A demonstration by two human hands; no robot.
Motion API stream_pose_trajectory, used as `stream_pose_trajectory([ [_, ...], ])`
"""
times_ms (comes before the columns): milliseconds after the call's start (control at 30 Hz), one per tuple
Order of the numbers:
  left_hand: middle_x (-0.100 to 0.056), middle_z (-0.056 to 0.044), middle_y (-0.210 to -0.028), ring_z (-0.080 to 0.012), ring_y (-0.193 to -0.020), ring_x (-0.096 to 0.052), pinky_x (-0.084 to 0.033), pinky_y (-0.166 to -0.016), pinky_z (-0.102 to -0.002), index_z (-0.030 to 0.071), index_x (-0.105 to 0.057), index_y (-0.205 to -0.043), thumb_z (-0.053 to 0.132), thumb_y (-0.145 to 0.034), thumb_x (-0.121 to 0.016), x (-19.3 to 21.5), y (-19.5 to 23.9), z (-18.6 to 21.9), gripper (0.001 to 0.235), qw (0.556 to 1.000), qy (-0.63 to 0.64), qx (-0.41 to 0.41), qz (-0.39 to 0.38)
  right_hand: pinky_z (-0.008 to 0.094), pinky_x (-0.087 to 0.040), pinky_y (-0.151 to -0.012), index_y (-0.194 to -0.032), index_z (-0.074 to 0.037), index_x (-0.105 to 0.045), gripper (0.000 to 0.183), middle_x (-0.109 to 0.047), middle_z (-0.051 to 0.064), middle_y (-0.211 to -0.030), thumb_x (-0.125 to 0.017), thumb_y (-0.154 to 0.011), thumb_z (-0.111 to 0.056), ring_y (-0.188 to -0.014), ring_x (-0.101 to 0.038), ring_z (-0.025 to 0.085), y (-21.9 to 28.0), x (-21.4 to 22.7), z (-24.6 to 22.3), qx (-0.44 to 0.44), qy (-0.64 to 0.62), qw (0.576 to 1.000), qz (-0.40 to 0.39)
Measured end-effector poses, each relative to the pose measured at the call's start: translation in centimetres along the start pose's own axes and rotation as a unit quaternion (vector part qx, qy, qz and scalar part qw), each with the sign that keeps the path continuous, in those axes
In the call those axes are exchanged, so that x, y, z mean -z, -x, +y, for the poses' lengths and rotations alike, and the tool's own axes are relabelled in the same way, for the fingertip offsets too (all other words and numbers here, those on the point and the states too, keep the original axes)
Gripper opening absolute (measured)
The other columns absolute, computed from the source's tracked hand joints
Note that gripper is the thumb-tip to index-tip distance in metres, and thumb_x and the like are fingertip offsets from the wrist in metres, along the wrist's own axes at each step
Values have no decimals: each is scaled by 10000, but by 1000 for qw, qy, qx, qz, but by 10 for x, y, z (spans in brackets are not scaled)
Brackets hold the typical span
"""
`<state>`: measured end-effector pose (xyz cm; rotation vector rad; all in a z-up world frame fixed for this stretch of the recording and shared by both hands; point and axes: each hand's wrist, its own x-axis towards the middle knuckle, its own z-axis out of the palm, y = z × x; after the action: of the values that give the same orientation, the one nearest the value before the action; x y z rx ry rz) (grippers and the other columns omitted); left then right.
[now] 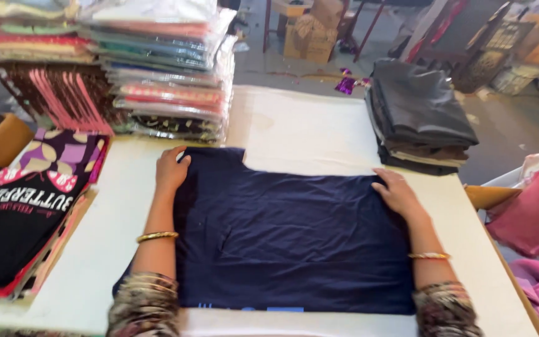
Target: The person folds a black t-shirt and a navy blue t-shirt on a white table. They smooth the fabric, fold the sleeves inward, and then fold the shirts into neat rectangles before stacking them on a pile of other folded clothes.
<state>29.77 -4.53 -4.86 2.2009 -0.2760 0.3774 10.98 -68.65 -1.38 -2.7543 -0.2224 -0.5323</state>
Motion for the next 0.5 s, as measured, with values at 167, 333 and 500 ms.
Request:
stream_pose_trajectory([
  [167, -711, -111, -1185, -417, -1166, -566, -401, -889, -623, 160, -697, -1286, 321, -735, -836, -41, -23, -4, 591, 964, -150, 111, 188, 462, -442, -1006, -1249, -248, -716, 390, -672, 75, -1335, -716, -861, -280, -1211, -561, 354, -15, -17, -14, -96, 67, 992, 51],
  [333, -764, -70, -1017, -295, -1049, -670, -349, -973, -567, 220, -678, -1276, 466, -741, -853, -19, -17, 16, 614, 959, -150, 238, 13, 428, -468, -1013, -1181, -204, -742, 361, -691, 96, -1134, -769, -821, -222, -1156, -577, 346, -11, -8, 5, -60, 10, 998, 17],
  [500, -766, -68, -999, -287, -986, -695, -329, -979, -516, 169, -745, -1149, 500, -814, -825, -14, -16, 22, 477, 966, -142, 216, -1, 413, -485, -1002, -1010, -139, -740, 254, -724, 79, -1060, -817, -789, -239, -1154, -602, 325, -13, 3, -3, -121, 37, 992, -4],
])
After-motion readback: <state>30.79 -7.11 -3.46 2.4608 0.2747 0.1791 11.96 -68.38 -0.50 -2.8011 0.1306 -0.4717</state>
